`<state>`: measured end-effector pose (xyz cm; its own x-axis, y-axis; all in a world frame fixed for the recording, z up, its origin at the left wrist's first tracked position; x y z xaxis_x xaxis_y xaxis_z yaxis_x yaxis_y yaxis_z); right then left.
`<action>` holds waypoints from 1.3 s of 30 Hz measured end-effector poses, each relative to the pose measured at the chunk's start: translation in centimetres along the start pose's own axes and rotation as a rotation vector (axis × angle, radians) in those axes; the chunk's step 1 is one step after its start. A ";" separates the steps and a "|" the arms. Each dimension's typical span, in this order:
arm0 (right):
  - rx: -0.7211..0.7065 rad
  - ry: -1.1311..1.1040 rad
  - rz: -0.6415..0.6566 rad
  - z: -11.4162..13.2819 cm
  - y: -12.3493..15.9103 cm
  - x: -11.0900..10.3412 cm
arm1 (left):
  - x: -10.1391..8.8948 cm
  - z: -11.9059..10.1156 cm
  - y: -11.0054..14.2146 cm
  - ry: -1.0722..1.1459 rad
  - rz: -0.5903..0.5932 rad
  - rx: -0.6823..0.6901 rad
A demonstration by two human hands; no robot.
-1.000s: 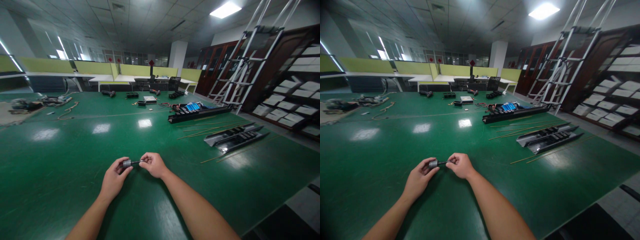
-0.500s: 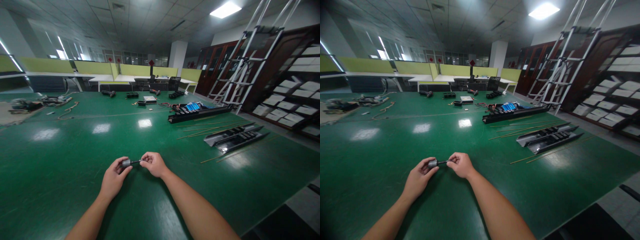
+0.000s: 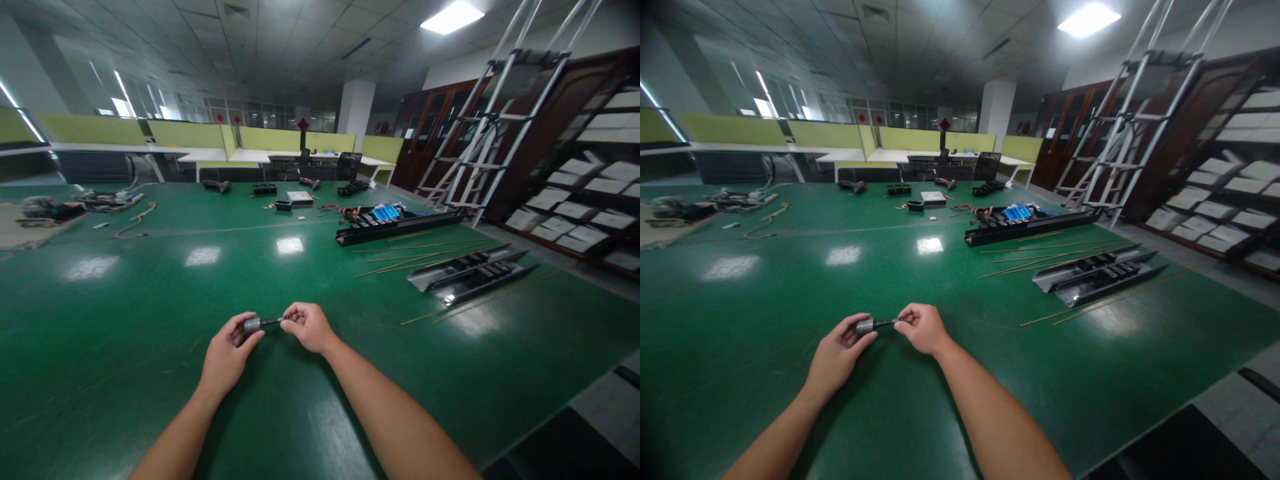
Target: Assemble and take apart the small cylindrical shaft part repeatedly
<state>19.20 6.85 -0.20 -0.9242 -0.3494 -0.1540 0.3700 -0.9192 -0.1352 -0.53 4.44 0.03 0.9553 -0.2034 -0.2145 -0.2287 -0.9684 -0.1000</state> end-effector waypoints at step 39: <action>-0.026 0.058 0.022 -0.5 -0.4 -0.8 | -4.9 -2.9 1.8 0.898 -0.370 -0.180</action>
<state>19.81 7.53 -0.50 -0.9091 -0.3576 -0.2135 0.3931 -0.9061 -0.1565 -5.08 3.23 3.68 0.7652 0.1547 0.6249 0.0740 -0.9854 0.1534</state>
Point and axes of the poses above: each hand's wrist, its own y-axis away from the middle knuckle, its own x-axis out of the palm, z = x × y, the point moved 4 cm from there along -y, towards the middle knuckle, and after that the axes turned 11 degrees about z, right-handed, at the moved point
